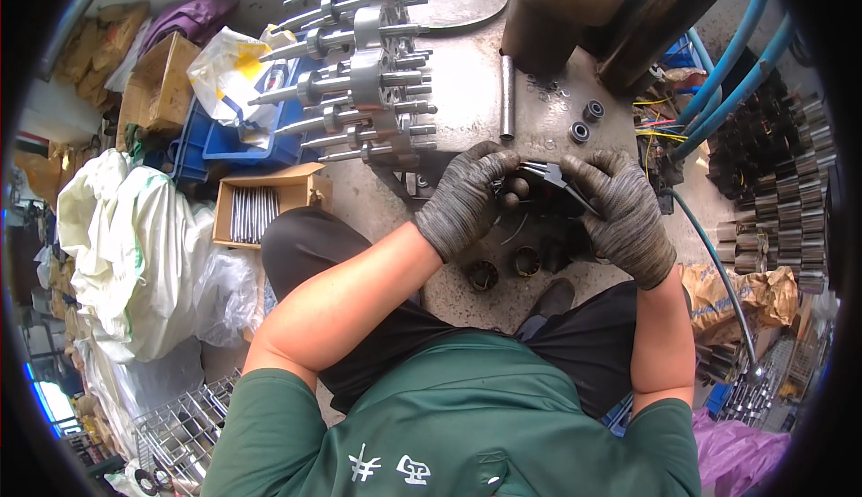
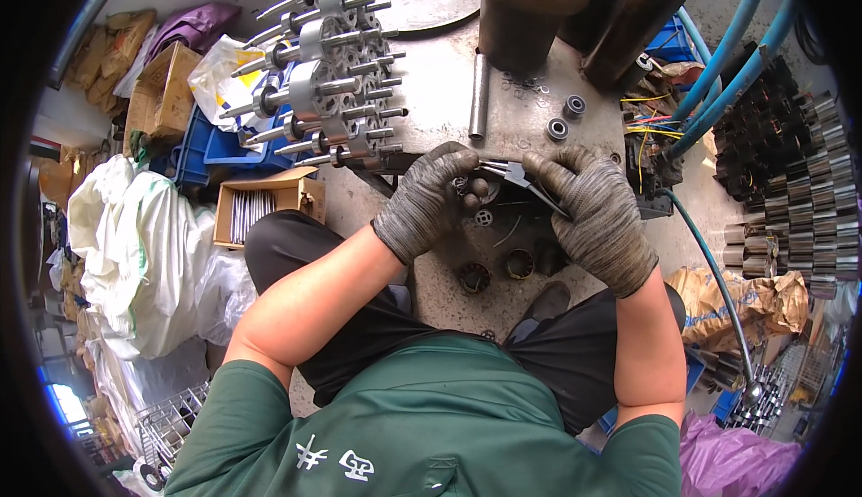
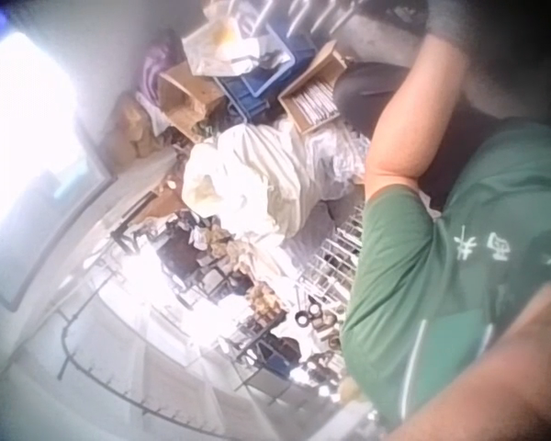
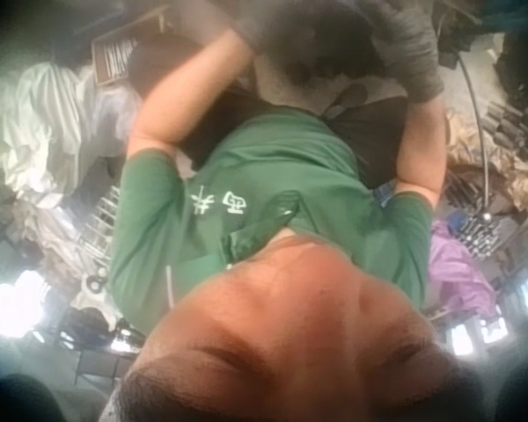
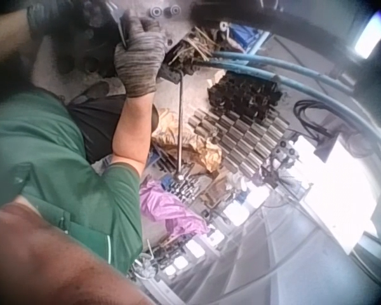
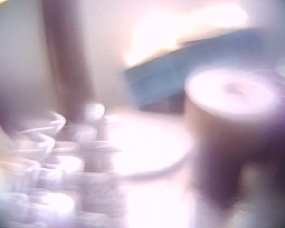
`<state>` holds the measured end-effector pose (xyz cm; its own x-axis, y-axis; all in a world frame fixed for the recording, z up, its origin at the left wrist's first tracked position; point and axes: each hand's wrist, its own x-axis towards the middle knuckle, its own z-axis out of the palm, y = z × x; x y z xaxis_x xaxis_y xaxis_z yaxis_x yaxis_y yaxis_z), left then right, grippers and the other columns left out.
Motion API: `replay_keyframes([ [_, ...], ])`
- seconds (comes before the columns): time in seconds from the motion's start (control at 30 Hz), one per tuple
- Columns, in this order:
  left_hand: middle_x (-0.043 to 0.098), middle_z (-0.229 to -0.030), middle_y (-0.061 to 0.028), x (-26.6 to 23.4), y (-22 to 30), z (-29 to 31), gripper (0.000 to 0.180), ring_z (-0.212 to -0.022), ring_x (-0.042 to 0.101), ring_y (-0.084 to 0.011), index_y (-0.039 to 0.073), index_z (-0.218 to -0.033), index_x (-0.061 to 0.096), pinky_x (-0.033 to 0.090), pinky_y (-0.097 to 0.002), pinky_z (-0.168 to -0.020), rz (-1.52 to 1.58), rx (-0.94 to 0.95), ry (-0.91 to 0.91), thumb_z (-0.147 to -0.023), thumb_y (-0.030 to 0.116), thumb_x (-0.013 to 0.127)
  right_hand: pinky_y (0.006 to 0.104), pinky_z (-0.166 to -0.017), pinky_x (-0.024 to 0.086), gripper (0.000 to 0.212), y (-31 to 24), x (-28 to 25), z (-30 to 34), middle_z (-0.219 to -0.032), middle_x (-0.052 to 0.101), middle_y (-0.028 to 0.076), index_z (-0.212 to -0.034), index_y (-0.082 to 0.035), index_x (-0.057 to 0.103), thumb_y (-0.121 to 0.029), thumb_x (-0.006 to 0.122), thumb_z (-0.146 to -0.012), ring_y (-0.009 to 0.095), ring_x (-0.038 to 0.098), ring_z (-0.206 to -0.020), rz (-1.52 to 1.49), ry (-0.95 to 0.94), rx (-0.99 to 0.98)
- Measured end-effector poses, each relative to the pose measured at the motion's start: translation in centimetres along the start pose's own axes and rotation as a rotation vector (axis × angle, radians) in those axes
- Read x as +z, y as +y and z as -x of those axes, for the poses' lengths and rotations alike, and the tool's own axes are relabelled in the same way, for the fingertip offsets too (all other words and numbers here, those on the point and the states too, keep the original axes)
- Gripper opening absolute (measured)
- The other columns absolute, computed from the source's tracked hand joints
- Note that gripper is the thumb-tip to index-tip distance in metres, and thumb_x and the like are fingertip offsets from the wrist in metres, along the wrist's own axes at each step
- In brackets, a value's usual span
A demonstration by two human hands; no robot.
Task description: The person assembles metal components using a press machine and pliers by picking up pins and circular parts from crates, placing them into a fixture, and pulling a lever to press them together.
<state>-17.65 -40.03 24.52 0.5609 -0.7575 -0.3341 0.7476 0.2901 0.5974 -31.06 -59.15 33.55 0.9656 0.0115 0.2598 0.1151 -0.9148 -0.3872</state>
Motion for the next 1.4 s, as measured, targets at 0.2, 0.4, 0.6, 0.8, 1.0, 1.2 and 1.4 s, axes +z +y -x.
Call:
replay_keyframes([
  [0.2, 0.069, -0.101, -0.0099, 0.3, 0.6, 0.0, 0.016, -0.084, 0.069, -0.019, 0.008, -0.108, 0.061, 0.059, -0.0325, -0.072, 0.121, -0.051, 0.082, -0.099, 0.02, 0.067, 0.0458, -0.088, 0.056, 0.058, -0.3, 0.2, -0.5, -0.115, 0.069, 0.019, -0.128, -0.008, 0.069, 0.004, 0.066, -0.072, 0.041, 0.066, -0.102, 0.001, 0.01, 0.022],
  [0.4, 0.068, -0.117, -0.0208, 0.3, -1.0, -0.6, 0.025, -0.097, 0.072, -0.0302, 0.0, -0.12, 0.058, 0.064, -0.038, -0.083, 0.04, -0.034, 0.096, -0.098, -0.003, 0.047, 0.0321, -0.087, 0.056, 0.051, -2.6, 2.7, -1.6, -0.111, 0.071, 0.014, -0.137, 0.0, 0.062, 0.006, 0.067, -0.086, 0.019, 0.07, -0.099, -0.594, 0.116, 0.158],
  [0.6, 0.07, -0.111, -0.0122, -1.7, -4.4, -3.3, 0.039, -0.1, 0.069, -0.0263, 0.006, -0.129, 0.06, 0.059, -0.041, -0.085, 0.05, -0.323, 0.079, -0.102, 0.034, 0.058, 0.0261, -0.09, 0.053, 0.064, -6.6, 4.6, -4.1, -0.107, 0.065, 0.004, -0.149, -0.003, 0.053, 0.01, 0.067, -0.088, 0.011, 0.063, -0.098, -0.79, 0.099, 0.171],
  [0.8, 0.051, -0.147, -0.0101, -0.7, -4.0, -2.0, 0.08, -0.132, 0.046, -0.0361, 0.018, -0.149, 0.046, 0.027, -0.0607, -0.112, -0.453, -0.325, -0.085, -0.094, 0.076, 0.039, 0.0251, -0.093, 0.05, 0.067, -7.7, 5.2, -5.5, -0.106, 0.063, 0.0, -0.152, -0.004, 0.05, 0.008, 0.068, -0.089, 0.009, 0.058, -0.097, -0.849, 0.066, 0.171],
  [1.0, 0.071, -0.103, -0.0147, 2.3, -2.7, -0.4, 0.062, -0.089, 0.068, -0.0307, 0.01, -0.117, 0.067, 0.054, -0.0503, -0.075, 0.088, -0.337, 0.203, -0.098, 0.065, 0.046, 0.0253, -0.094, 0.05, 0.066, -7.9, 5.1, -6.0, -0.107, 0.063, 0.0, -0.152, -0.004, 0.05, 0.008, 0.068, -0.089, 0.009, 0.059, -0.099, -0.989, -0.005, 0.245],
  [1.2, 0.071, -0.103, -0.0161, 2.6, -1.8, -0.1, 0.066, -0.089, 0.068, -0.0306, 0.008, -0.117, 0.066, 0.054, -0.0479, -0.076, 0.064, -0.496, 0.163, -0.099, 0.067, 0.041, 0.026, -0.095, 0.05, 0.066, -7.8, 5.4, -6.1, -0.108, 0.063, 0.0, -0.152, -0.004, 0.051, 0.009, 0.068, -0.089, 0.008, 0.059, -0.1, -0.953, 0.023, 0.232],
  [1.4, 0.069, -0.117, -0.0154, 2.8, -2.1, -0.3, 0.066, -0.104, 0.067, -0.0274, 0.006, -0.127, 0.06, 0.053, -0.0456, -0.092, -0.025, -0.39, 0.178, -0.103, 0.063, 0.037, 0.0258, -0.093, 0.05, 0.066, -7.9, 5.5, -6.6, -0.104, 0.063, 0.0, -0.151, -0.004, 0.051, 0.009, 0.068, -0.089, 0.008, 0.058, -0.096, -0.886, 0.044, 0.177],
])
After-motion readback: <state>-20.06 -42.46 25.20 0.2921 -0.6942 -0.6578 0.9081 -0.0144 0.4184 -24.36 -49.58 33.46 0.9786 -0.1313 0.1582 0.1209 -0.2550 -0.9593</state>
